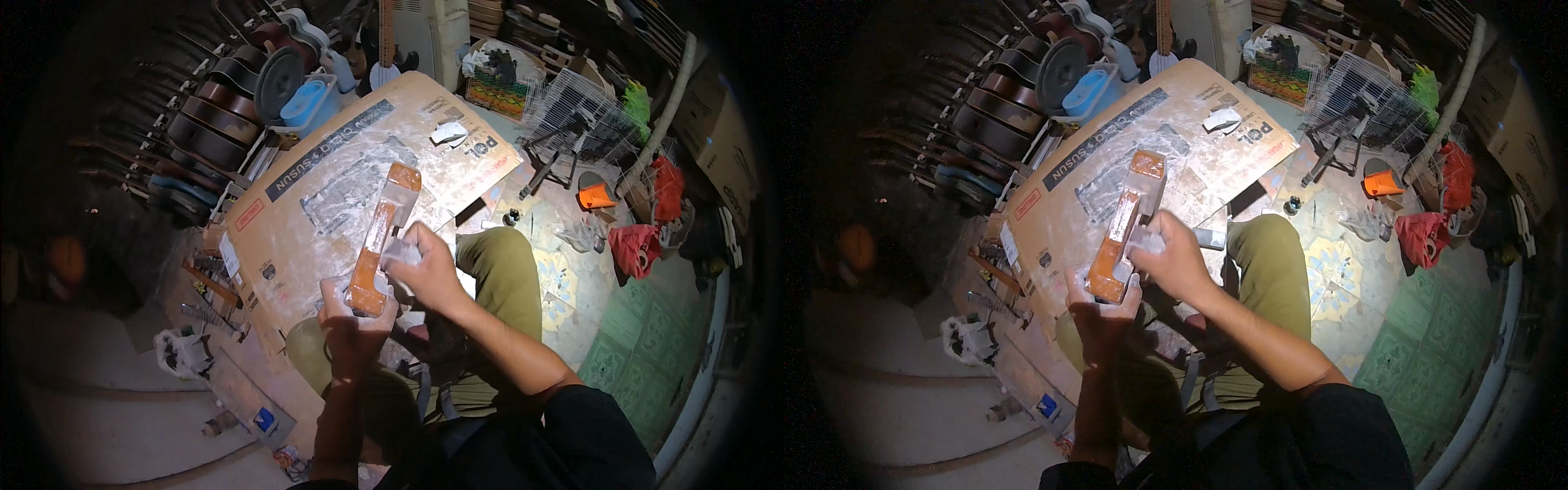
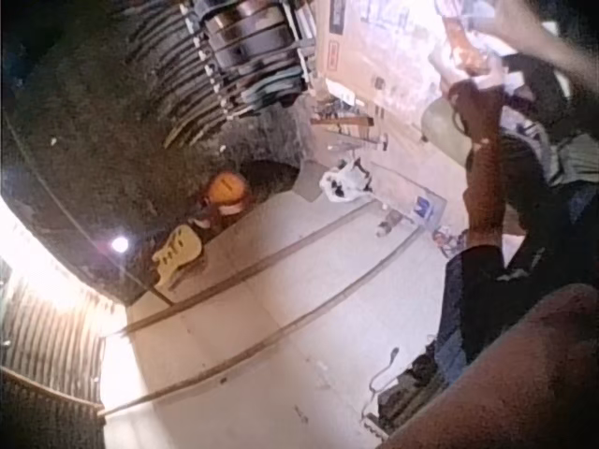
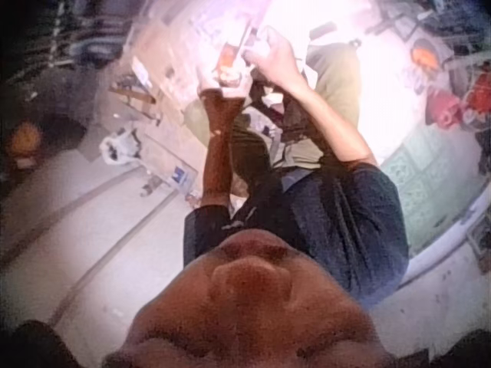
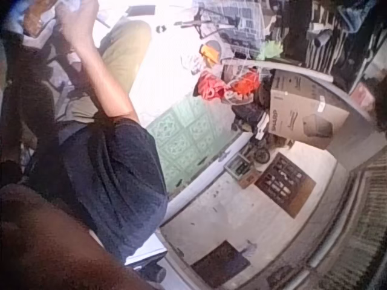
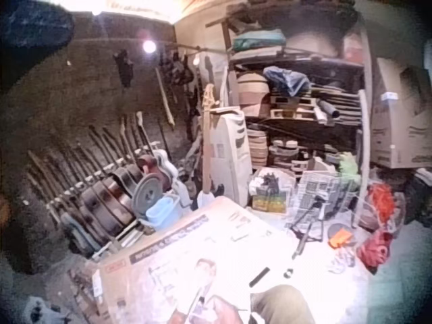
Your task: The person sands the surface and edges of a wooden guitar body with a small block, turning the body over and holding it in different positions to reach the sides.
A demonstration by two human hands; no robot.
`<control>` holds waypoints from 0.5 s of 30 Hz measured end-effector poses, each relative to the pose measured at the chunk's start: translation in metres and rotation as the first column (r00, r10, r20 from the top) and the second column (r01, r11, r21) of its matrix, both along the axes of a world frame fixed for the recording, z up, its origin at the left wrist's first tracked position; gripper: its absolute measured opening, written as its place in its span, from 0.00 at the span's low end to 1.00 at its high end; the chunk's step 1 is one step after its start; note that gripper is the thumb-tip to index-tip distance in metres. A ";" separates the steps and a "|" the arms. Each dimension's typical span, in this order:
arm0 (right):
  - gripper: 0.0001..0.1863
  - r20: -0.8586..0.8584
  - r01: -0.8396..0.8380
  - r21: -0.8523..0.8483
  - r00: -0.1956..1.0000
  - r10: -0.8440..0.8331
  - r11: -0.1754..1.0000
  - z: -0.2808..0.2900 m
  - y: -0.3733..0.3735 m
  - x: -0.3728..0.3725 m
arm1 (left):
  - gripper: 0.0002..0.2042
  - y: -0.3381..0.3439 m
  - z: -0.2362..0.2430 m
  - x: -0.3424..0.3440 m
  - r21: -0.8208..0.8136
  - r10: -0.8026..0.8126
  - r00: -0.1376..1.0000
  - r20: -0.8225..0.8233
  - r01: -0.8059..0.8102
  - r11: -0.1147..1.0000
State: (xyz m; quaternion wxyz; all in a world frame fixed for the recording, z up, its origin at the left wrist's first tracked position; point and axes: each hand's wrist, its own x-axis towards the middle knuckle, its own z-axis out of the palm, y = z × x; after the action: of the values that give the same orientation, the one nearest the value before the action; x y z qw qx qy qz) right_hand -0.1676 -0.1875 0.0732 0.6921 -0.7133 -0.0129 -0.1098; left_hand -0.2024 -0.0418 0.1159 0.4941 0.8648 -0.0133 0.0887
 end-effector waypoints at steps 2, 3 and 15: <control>0.15 -0.207 0.149 0.097 0.970 -0.127 0.984 0.019 -0.010 0.013 | 0.25 -0.001 -0.001 -0.002 0.008 -0.002 0.999 -0.038 0.002 1.000; 0.14 -0.124 0.191 0.171 0.977 -0.172 0.966 0.015 -0.005 0.015 | 0.25 -0.003 0.002 -0.003 0.015 -0.008 1.000 -0.029 0.008 1.000; 0.14 -0.066 0.083 0.067 0.995 -0.078 0.994 0.000 0.000 0.006 | 0.25 -0.002 0.002 -0.003 0.119 0.039 0.997 0.066 -0.047 0.992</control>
State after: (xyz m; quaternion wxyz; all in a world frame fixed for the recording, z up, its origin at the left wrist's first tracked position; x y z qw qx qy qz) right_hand -0.1618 -0.1872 0.0729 0.7115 -0.6919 0.0415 -0.1156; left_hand -0.2057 -0.0442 0.1177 0.4384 0.8898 -0.0158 0.1259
